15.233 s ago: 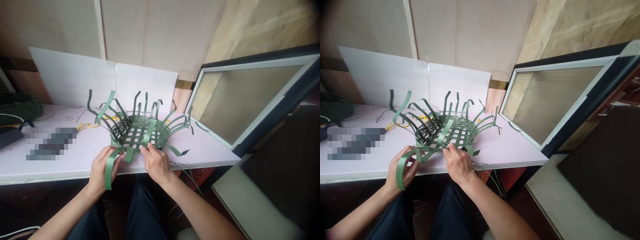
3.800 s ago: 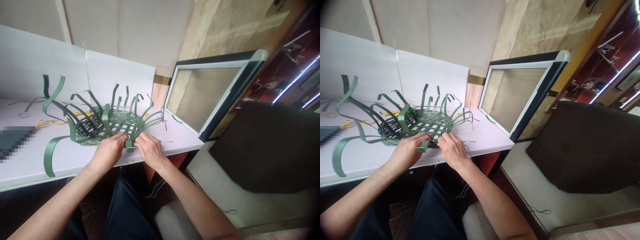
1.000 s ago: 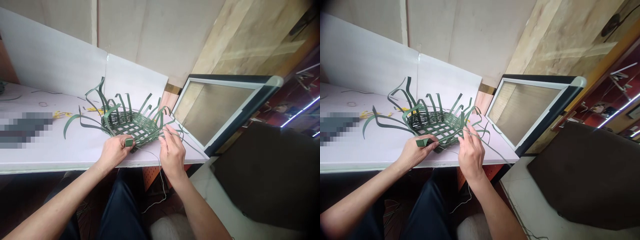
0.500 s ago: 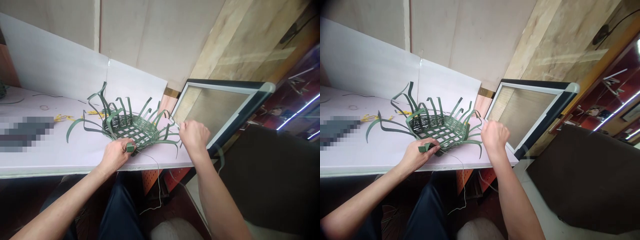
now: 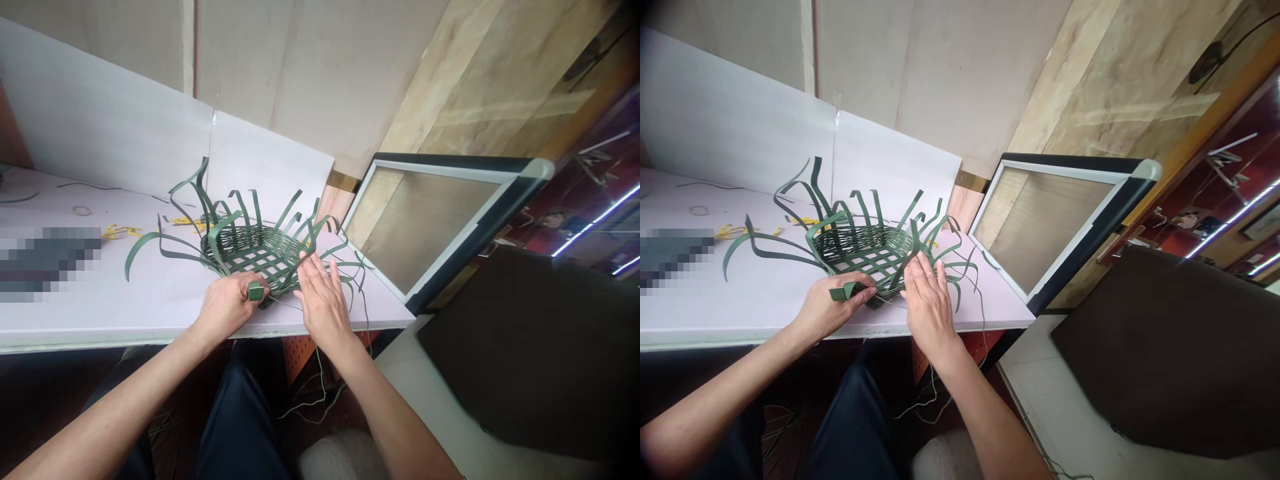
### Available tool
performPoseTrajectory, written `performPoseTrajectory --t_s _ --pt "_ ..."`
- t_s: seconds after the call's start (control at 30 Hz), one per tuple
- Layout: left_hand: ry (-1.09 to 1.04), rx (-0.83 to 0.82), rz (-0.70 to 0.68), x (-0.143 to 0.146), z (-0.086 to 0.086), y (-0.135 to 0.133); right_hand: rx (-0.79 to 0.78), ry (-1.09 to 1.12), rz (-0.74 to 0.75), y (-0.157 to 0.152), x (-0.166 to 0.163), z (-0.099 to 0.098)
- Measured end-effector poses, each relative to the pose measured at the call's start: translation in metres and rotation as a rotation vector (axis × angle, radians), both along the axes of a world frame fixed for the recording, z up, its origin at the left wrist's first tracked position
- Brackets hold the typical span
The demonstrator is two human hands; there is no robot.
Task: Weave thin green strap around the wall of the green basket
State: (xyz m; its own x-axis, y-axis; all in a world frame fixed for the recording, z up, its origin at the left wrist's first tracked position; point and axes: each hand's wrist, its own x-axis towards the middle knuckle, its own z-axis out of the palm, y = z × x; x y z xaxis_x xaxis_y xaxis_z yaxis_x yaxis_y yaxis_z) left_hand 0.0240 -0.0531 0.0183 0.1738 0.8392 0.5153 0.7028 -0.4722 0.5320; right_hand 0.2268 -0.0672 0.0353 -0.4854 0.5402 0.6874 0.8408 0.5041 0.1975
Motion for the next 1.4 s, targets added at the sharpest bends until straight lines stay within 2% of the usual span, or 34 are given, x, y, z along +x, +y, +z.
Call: performPoseTrajectory --t_s 0.13,0.23,0.37,0.47,0.6,0.73,0.93,1.07,1.2,1.4 --pt "0.014 0.025 -0.032 -0.002 -0.002 0.002 -0.105 -0.016 0.178 0.019 0.003 0.009" --pt "0.03 0.024 -0.03 -0.001 -0.001 0.001 -0.18 0.098 0.261 0.024 -0.004 0.008" --pt "0.037 0.02 -0.022 0.001 0.002 -0.001 -0.257 0.331 0.281 0.023 -0.009 0.007" --pt "0.023 0.006 -0.02 0.001 0.003 -0.001 -0.341 0.354 0.283 0.017 -0.005 0.008" --pt "-0.001 -0.003 -0.026 -0.001 0.002 0.001 -0.421 0.327 0.198 0.009 -0.003 -0.002" --pt "-0.006 0.018 -0.039 -0.003 -0.001 0.003 -0.27 0.248 0.112 0.006 -0.008 -0.011" --pt "0.006 0.026 -0.013 -0.003 -0.002 0.004 -0.158 0.099 -0.003 0.001 -0.011 -0.004" --pt "0.01 -0.019 0.028 -0.005 -0.002 0.005 0.005 -0.013 -0.111 -0.006 -0.017 -0.02" --pt "-0.008 -0.082 -0.026 -0.011 -0.002 0.009 0.154 -0.076 -0.179 -0.01 -0.029 -0.036" --pt "0.009 -0.098 -0.027 -0.016 -0.004 0.014 0.24 -0.087 -0.219 -0.01 -0.037 -0.04"
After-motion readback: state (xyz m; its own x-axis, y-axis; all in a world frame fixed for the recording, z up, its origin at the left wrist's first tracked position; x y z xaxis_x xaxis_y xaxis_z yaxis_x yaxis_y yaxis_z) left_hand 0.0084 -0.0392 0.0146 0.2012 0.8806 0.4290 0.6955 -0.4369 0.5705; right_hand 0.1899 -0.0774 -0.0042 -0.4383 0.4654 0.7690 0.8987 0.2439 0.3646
